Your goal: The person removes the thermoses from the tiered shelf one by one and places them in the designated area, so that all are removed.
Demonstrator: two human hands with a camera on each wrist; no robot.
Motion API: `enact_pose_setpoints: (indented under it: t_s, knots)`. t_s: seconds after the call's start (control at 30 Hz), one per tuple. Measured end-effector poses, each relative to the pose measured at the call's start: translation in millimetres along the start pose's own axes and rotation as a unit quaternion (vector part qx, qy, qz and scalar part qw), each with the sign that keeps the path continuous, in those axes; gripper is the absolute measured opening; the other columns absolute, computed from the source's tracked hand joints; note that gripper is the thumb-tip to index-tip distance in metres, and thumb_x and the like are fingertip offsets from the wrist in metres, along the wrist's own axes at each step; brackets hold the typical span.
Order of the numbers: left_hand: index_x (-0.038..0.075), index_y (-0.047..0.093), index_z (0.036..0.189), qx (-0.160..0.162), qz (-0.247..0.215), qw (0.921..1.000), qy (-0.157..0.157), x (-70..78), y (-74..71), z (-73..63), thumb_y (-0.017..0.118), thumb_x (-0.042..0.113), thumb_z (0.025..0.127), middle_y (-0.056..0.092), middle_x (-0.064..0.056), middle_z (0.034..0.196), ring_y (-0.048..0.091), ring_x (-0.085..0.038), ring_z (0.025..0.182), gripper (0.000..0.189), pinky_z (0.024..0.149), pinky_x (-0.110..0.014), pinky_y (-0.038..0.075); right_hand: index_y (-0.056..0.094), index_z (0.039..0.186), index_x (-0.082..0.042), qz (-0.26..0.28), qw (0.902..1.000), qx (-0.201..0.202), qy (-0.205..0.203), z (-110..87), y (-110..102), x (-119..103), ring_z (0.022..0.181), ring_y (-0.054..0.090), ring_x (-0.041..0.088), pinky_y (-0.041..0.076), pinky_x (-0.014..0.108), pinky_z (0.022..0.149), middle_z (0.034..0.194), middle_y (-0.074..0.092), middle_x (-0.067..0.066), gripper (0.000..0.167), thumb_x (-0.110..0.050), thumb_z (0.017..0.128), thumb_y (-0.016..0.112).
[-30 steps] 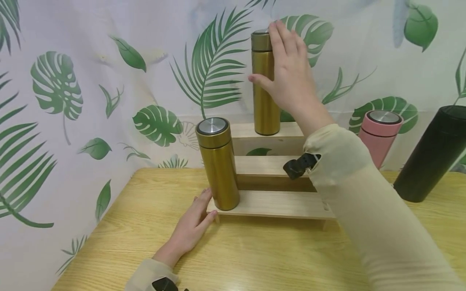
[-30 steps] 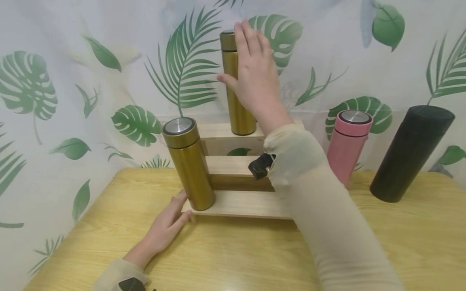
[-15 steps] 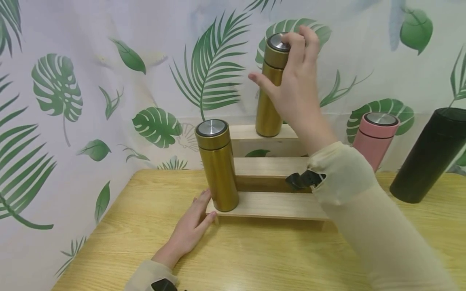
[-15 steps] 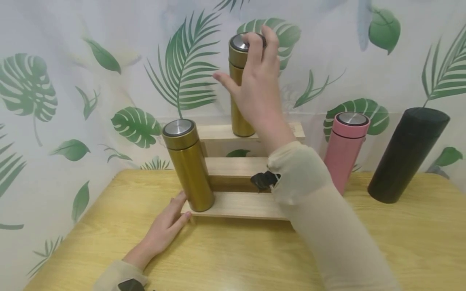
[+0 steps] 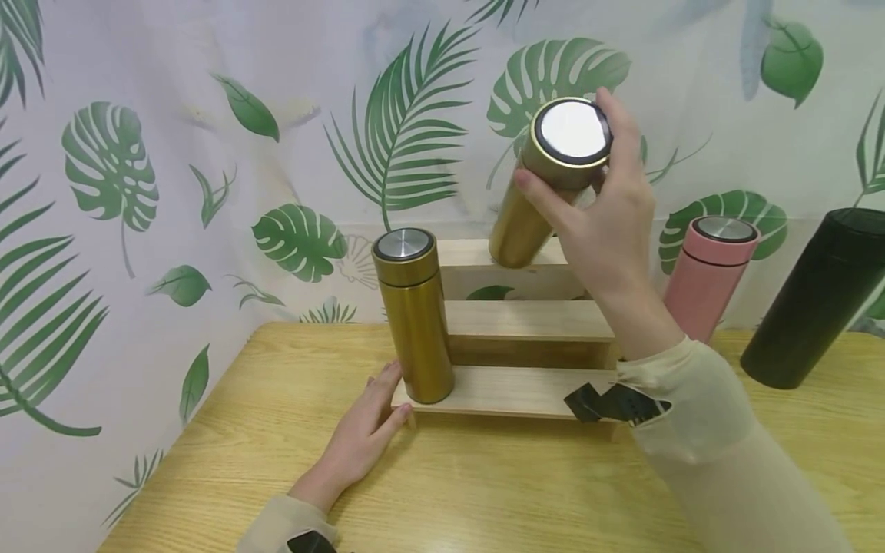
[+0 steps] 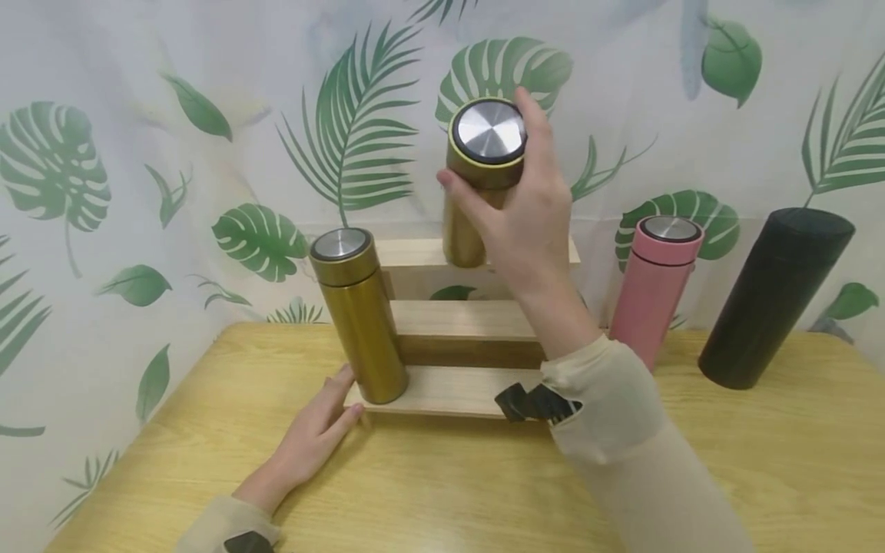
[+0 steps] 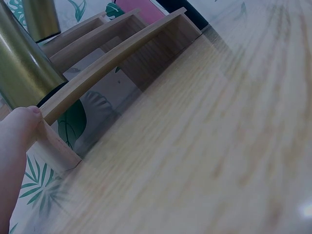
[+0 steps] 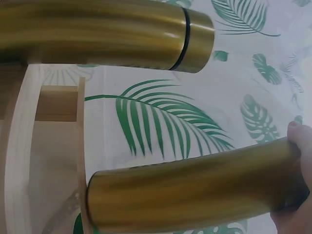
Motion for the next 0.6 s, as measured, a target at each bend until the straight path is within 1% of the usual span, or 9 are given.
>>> enact_pose_setpoints:
  t_s: [0.1, 0.17, 0.27, 0.33, 0.4, 0.43, 0.53, 0.57, 0.6]
  knots:
    - [0.01, 0.025, 0.152, 0.001, -0.002, 1.0, 0.001, 0.3, -0.1, -1.0, 0.048, 0.032, 0.101, 0.026, -0.006, 0.155, 0.023, -0.027, 0.142, 0.06, 0.117, -0.04, 0.012, 0.037, 0.144, -0.008, 0.037, 0.9989, 0.022, -0.019, -8.7, -11.8, -7.8, 0.121, 0.049, 0.011, 0.045, 0.028, 0.1, 0.138, 0.048, 0.004, 0.082, -0.014, 0.076, 0.082]
    - [0.01, 0.025, 0.152, 0.001, -0.002, 1.0, 0.002, 0.2, -0.1, -1.3, 0.048, 0.032, 0.101, 0.026, -0.006, 0.154, 0.023, -0.027, 0.142, 0.06, 0.117, -0.04, 0.012, 0.039, 0.143, -0.01, 0.038, 0.9981, 0.028, -0.04, -14.9, -22.3, -13.7, 0.115, 0.053, 0.014, 0.047, 0.028, 0.096, 0.133, 0.052, 0.006, 0.079, -0.017, 0.077, 0.082]
    - [0.01, 0.025, 0.152, 0.003, -0.001, 1.0, 0.002, -0.5, -0.2, -1.3, 0.048, 0.032, 0.101, 0.026, -0.006, 0.154, 0.023, -0.027, 0.142, 0.06, 0.117, -0.039, 0.012, 0.043, 0.14, -0.011, 0.038, 0.9972, 0.033, -0.055, -24.7, -39.9, -20.9, 0.108, 0.057, 0.017, 0.05, 0.026, 0.092, 0.125, 0.057, 0.008, 0.076, -0.023, 0.076, 0.082]
    - [0.011, 0.025, 0.152, 0.003, -0.001, 1.0, 0.002, -1.0, -0.1, -1.1, 0.048, 0.032, 0.101, 0.026, -0.006, 0.155, 0.023, -0.027, 0.142, 0.06, 0.117, -0.039, 0.012, 0.043, 0.14, -0.012, 0.035, 0.9977, 0.032, -0.049, -31.5, -52.0, -23.3, 0.104, 0.058, 0.018, 0.05, 0.023, 0.088, 0.122, 0.059, 0.008, 0.076, -0.023, 0.075, 0.083]
    - [0.011, 0.025, 0.152, 0.004, -0.001, 1.0, 0.002, -1.7, 0.2, -1.3, 0.048, 0.032, 0.101, 0.026, -0.006, 0.155, 0.023, -0.027, 0.142, 0.06, 0.117, -0.039, 0.012, 0.045, 0.138, -0.013, 0.026, 0.9983, 0.038, -0.035, -39.1, -64.9, -23.3, 0.096, 0.059, 0.016, 0.05, 0.018, 0.077, 0.12, 0.06, 0.007, 0.076, -0.019, 0.073, 0.084]
    - [0.011, 0.025, 0.152, 0.004, -0.002, 1.0, 0.002, -2.0, 0.2, -1.5, 0.048, 0.032, 0.101, 0.026, -0.006, 0.155, 0.023, -0.027, 0.142, 0.06, 0.117, -0.039, 0.012, 0.045, 0.138, -0.013, 0.016, 0.9987, 0.04, -0.028, -43.1, -71.2, -22.3, 0.091, 0.058, 0.015, 0.048, 0.015, 0.071, 0.118, 0.061, 0.007, 0.076, -0.017, 0.073, 0.085]
    - [0.011, 0.025, 0.152, 0.005, -0.005, 1.0, 0.002, -2.5, 0.2, -2.1, 0.048, 0.031, 0.101, 0.026, -0.006, 0.154, 0.023, -0.028, 0.142, 0.06, 0.117, -0.04, 0.013, 0.046, 0.138, -0.014, -0.005, 0.9989, 0.046, -0.005, -54.7, -89.1, -16.6, 0.083, 0.055, 0.014, 0.041, 0.013, 0.06, 0.118, 0.06, 0.007, 0.076, -0.01, 0.072, 0.084]
    - [0.011, 0.025, 0.152, 0.006, -0.006, 1.0, 0.002, -2.6, 0.3, -2.2, 0.049, 0.031, 0.101, 0.027, -0.006, 0.154, 0.023, -0.028, 0.142, 0.06, 0.117, -0.04, 0.013, 0.047, 0.138, -0.014, -0.005, 0.9989, 0.047, 0.003, -58.1, -94.7, -13.9, 0.084, 0.054, 0.014, 0.042, 0.012, 0.061, 0.118, 0.059, 0.008, 0.076, -0.007, 0.072, 0.084]
    - [0.011, 0.025, 0.152, 0.007, -0.006, 0.9999, 0.004, -2.8, 0.5, -2.2, 0.049, 0.031, 0.101, 0.027, -0.006, 0.154, 0.023, -0.028, 0.142, 0.06, 0.117, -0.042, 0.013, 0.045, 0.139, -0.014, -0.015, 0.9988, 0.044, 0.013, -61.3, -100.7, -10.8, 0.087, 0.055, 0.013, 0.044, 0.011, 0.065, 0.119, 0.059, 0.009, 0.077, -0.006, 0.072, 0.083]
Point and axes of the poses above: each hand's wrist, its own z-axis towards the middle knuckle, its own y-axis out of the palm, x = y × z, the point moved 4 cm from there along z, towards the middle knuckle
